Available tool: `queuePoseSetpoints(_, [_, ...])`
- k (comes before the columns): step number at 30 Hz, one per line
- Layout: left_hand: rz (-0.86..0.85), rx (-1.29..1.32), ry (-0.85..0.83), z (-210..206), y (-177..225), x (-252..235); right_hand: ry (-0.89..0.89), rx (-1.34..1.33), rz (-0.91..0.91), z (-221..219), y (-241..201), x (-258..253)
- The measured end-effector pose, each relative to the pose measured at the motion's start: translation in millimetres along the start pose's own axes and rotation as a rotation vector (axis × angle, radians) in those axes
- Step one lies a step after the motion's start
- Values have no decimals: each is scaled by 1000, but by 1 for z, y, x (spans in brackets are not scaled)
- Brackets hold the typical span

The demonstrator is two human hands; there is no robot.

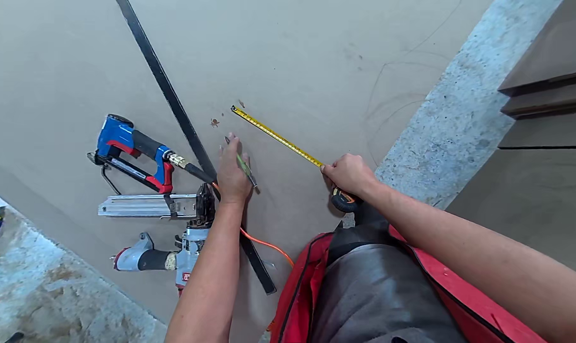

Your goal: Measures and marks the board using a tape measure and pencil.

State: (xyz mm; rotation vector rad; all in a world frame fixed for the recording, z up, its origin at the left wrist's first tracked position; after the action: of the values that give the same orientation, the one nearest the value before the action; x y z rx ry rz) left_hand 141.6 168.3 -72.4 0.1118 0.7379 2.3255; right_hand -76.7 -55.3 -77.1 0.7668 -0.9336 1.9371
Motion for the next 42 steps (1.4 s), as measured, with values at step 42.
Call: queuePoseSetpoints(42, [-204, -77, 14, -38, 46, -12, 33, 9, 3, 1, 0, 4])
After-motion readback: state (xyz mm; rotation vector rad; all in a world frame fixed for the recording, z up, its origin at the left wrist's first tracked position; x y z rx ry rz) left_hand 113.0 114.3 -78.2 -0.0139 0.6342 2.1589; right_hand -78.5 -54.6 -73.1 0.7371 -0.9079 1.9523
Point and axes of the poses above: each hand's wrist, its own x-axis away from the middle knuckle, its own z-axis out of the back of the hand, y = z × x, the point moved 6 cm from there along -x, towards the middle knuckle
